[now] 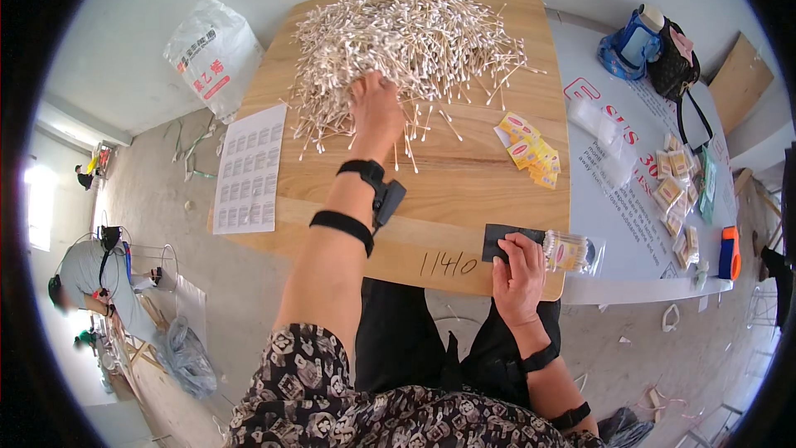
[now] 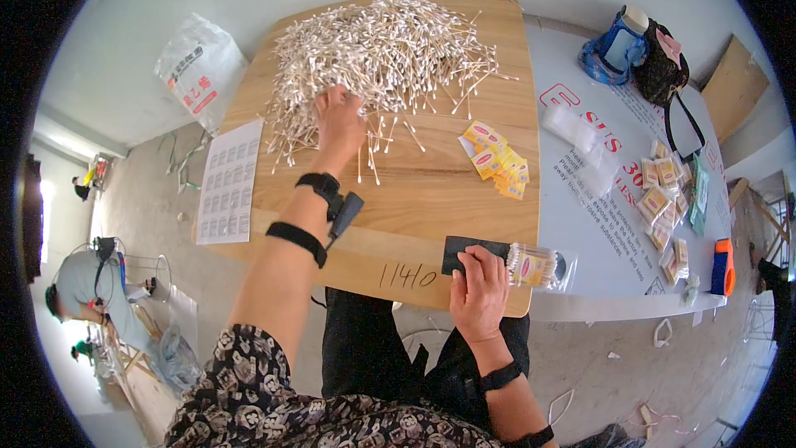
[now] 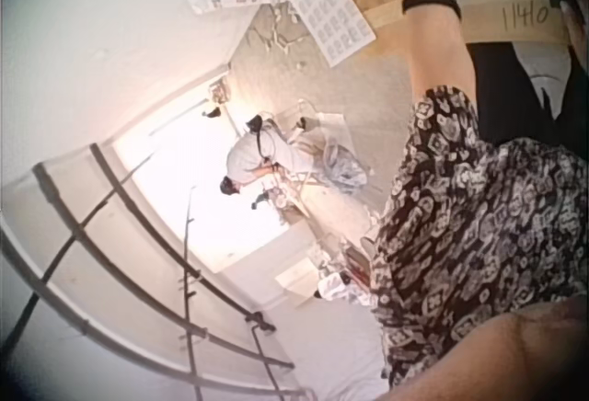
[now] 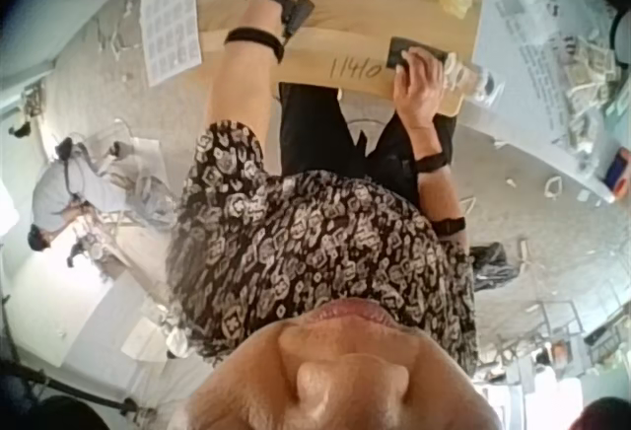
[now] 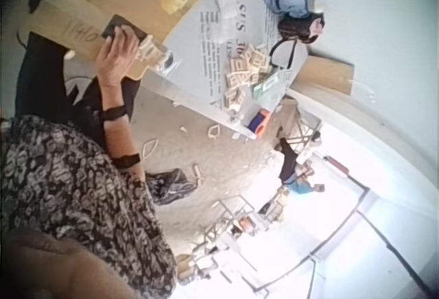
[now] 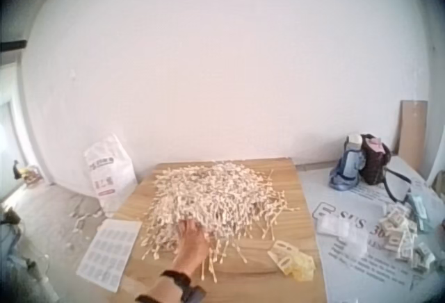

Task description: Sorting cotton swabs and placing them into a plastic bag with a label.

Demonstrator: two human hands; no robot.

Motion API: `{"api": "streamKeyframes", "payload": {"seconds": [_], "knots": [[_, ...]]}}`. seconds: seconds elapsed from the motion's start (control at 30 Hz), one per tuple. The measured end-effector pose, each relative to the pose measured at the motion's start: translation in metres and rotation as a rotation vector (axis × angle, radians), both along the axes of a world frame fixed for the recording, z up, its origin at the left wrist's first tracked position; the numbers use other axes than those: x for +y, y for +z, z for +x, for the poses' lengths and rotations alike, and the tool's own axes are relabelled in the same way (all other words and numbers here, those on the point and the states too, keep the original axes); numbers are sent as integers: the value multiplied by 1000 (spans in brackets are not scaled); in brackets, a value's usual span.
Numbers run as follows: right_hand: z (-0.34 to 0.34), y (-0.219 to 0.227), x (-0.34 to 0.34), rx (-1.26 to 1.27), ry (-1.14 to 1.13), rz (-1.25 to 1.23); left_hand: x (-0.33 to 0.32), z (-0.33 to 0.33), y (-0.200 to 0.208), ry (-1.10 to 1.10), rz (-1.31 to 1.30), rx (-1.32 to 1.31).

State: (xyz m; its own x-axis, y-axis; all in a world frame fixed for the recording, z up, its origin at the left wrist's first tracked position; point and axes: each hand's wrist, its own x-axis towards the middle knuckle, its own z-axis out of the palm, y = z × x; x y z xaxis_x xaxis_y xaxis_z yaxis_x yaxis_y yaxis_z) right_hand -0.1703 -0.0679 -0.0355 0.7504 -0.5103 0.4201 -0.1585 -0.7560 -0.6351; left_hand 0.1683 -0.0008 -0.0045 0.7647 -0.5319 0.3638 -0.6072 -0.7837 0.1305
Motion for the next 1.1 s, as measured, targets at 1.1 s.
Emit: {"api": "streamKeyframes", "payload": {"seconds": [1.1], "knots": [[1,2,2,-14,2,-4,29,-89,-30,-243,-135,256]]}}
